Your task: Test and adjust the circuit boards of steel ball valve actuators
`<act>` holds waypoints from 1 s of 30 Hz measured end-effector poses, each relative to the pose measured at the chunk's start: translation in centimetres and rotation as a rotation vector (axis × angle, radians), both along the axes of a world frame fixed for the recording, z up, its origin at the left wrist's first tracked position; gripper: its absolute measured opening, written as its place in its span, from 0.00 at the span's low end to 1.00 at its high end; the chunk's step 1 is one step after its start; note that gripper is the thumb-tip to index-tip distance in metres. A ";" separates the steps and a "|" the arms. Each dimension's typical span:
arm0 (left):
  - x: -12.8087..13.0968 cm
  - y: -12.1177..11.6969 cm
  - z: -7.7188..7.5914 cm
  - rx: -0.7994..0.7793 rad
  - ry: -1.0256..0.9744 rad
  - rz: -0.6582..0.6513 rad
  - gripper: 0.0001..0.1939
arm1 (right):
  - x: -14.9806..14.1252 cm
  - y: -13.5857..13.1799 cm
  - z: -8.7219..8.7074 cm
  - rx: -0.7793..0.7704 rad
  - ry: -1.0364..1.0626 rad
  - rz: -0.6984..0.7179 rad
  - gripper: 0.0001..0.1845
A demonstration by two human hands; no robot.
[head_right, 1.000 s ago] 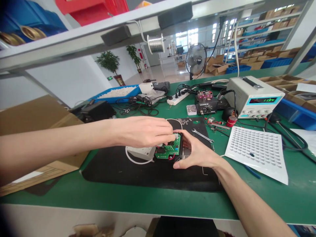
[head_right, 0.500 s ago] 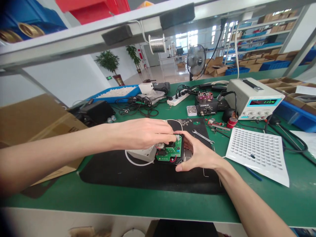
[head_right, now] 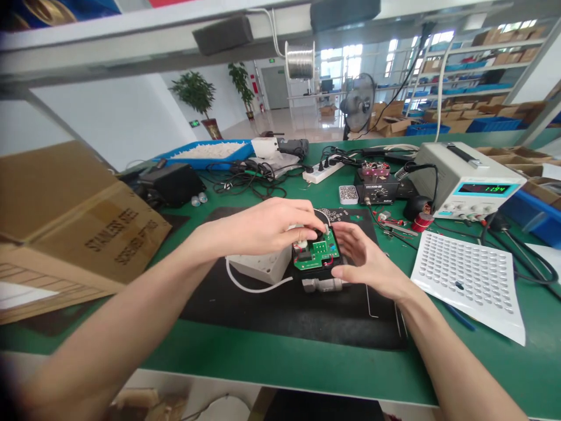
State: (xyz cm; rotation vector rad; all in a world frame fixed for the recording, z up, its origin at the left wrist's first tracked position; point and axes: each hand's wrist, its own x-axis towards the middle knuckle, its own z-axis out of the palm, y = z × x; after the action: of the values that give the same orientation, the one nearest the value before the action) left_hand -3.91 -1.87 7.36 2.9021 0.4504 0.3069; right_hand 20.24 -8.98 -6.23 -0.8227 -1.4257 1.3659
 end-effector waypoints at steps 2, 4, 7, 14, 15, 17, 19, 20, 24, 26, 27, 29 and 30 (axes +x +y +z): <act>-0.3 0.1 -0.5 -0.031 -0.045 0.065 0.13 | 0.2 0.3 -0.2 -0.021 0.009 -0.046 0.31; -0.7 0.1 -0.7 -0.079 -0.070 0.112 0.12 | 0.0 0.5 -0.3 -0.058 0.033 -0.049 0.29; -1.2 0.4 -0.6 -0.163 -0.070 0.153 0.12 | -0.6 0.6 -0.4 -0.114 0.056 -0.034 0.31; -1.8 2.6 -1.1 -0.271 -0.068 0.146 0.13 | -1.8 0.8 0.0 -0.035 -0.091 -0.116 0.28; -1.9 2.8 -1.2 -0.287 -0.067 0.144 0.13 | -1.7 0.7 0.4 0.007 -0.171 -0.152 0.28; -2.0 3.1 -1.4 -0.314 -0.068 0.141 0.13 | -1.5 -0.1 1.3 0.116 -0.344 -0.287 0.28; -1.9 3.0 -1.5 -0.329 -0.075 0.145 0.13 | -1.1 -2.1 2.1 0.213 -0.525 -0.490 0.26; -1.8 3.0 -1.6 -0.334 -0.079 0.148 0.14 | -1.0 -3.4 2.4 0.242 -0.621 -0.594 0.23; -1.6 2.5 -1.5 -0.331 -0.081 0.154 0.15 | -1.0 -9.9 0.5 0.341 -1.001 -0.770 0.17; -1.6 2.3 -1.5 -0.318 -0.077 0.158 0.15 | -1.4 -12.6 -1.9 0.385 -1.142 -0.698 0.19; -1.6 2.2 -1.4 -0.313 -0.076 0.162 0.15 | -1.7 -13.7 -3.2 0.402 -1.206 -0.672 0.22; -1.7 2.1 -1.4 -0.311 -0.076 0.158 0.15 | -2.3 -15.5 -5.3 0.431 -1.313 -0.643 0.29; -1.7 2.0 -1.3 -0.311 -0.079 0.148 0.15 | -2.6 -16.3 -6.0 0.453 -1.349 -0.635 0.32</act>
State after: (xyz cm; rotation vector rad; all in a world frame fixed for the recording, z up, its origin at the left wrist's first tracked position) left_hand -5.66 0.12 6.04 2.5508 0.6388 0.3385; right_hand 17.63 -25.28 -12.19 -1.8012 -2.0121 -0.1768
